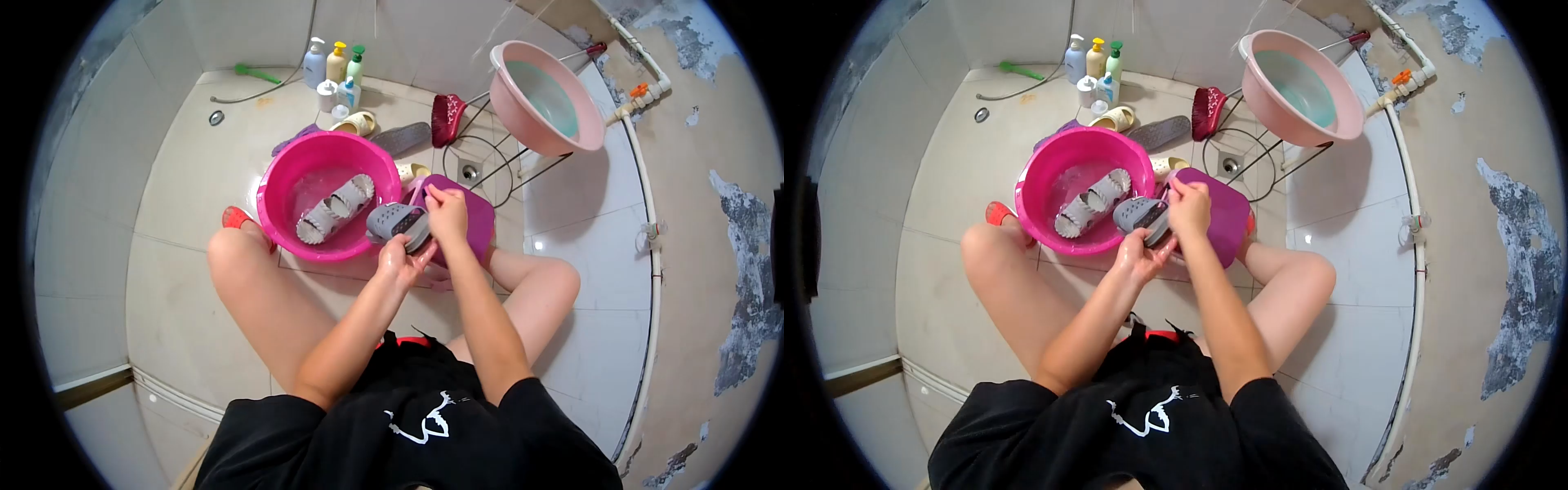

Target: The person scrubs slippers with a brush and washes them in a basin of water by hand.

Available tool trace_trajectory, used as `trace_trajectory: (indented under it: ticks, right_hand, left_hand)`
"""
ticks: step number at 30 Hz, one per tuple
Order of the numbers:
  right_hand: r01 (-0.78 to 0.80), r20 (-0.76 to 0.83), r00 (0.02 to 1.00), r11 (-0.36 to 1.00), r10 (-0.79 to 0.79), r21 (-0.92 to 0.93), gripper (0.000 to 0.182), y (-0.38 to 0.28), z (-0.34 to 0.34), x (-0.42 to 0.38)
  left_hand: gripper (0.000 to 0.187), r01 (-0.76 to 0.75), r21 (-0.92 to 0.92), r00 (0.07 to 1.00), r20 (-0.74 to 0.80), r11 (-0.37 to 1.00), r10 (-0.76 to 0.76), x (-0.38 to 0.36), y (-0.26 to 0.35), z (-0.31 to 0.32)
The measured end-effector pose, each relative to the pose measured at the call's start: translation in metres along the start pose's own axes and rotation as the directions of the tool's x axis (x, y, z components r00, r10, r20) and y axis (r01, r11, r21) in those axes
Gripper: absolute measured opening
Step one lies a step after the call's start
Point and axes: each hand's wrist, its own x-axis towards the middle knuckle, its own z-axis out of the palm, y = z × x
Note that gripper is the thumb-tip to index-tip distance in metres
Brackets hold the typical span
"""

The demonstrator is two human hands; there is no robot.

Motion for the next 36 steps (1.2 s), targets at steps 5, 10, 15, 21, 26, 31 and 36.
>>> trace_trajectory:
  ticks: [5, 10, 15, 21, 26, 31, 36]
  right_hand:
    - [-0.061, 0.022, 0.998, 0.844, 0.058, 0.533, 0.029, -0.038, -0.027, -0.055]
    - [0.084, -0.098, 0.994, 0.947, -0.056, 0.311, 0.028, 0.018, -0.036, -0.022]
    - [0.193, -0.203, 0.972, 0.892, -0.117, 0.409, 0.029, 0.035, -0.062, -0.019]
    - [0.331, -0.02, 0.943, 0.935, -0.331, 0.125, 0.036, 0.022, -0.027, -0.089]
    - [0.539, 0.043, 0.84, 0.841, -0.541, 0.036, 0.035, 0.033, -0.012, -0.066]
    - [0.212, -0.169, 0.96, 0.973, -0.225, -0.092, 0.029, 0.072, -0.002, 0.006]
    - [0.547, 0.053, 0.833, 0.834, -0.551, 0.079, 0.026, 0.022, 0.003, -0.056]
  left_hand:
    - [0.023, 0.03, 0.124, 0.998, 0.053, 0.992, -0.037, 0.011, 0.016, -0.006]
    - [0.015, 0.01, 0.364, 0.987, 0.148, 0.931, -0.069, -0.019, 0.001, 0.0]
    - [0.016, 0.177, 0.456, 0.917, 0.245, 0.872, -0.314, -0.006, 0.01, -0.014]
    - [0.022, 0.181, 0.234, 0.982, 0.016, 0.955, -0.19, 0.03, 0.004, -0.034]
    - [0.016, 0.197, 0.245, 0.98, -0.028, 0.949, -0.196, 0.045, 0.01, -0.05]
    - [0.009, 0.086, 0.266, 0.987, -0.154, 0.96, -0.046, 0.052, 0.012, -0.045]
    - [0.015, -0.002, 0.179, 0.993, -0.112, 0.984, 0.022, 0.057, 0.011, -0.042]
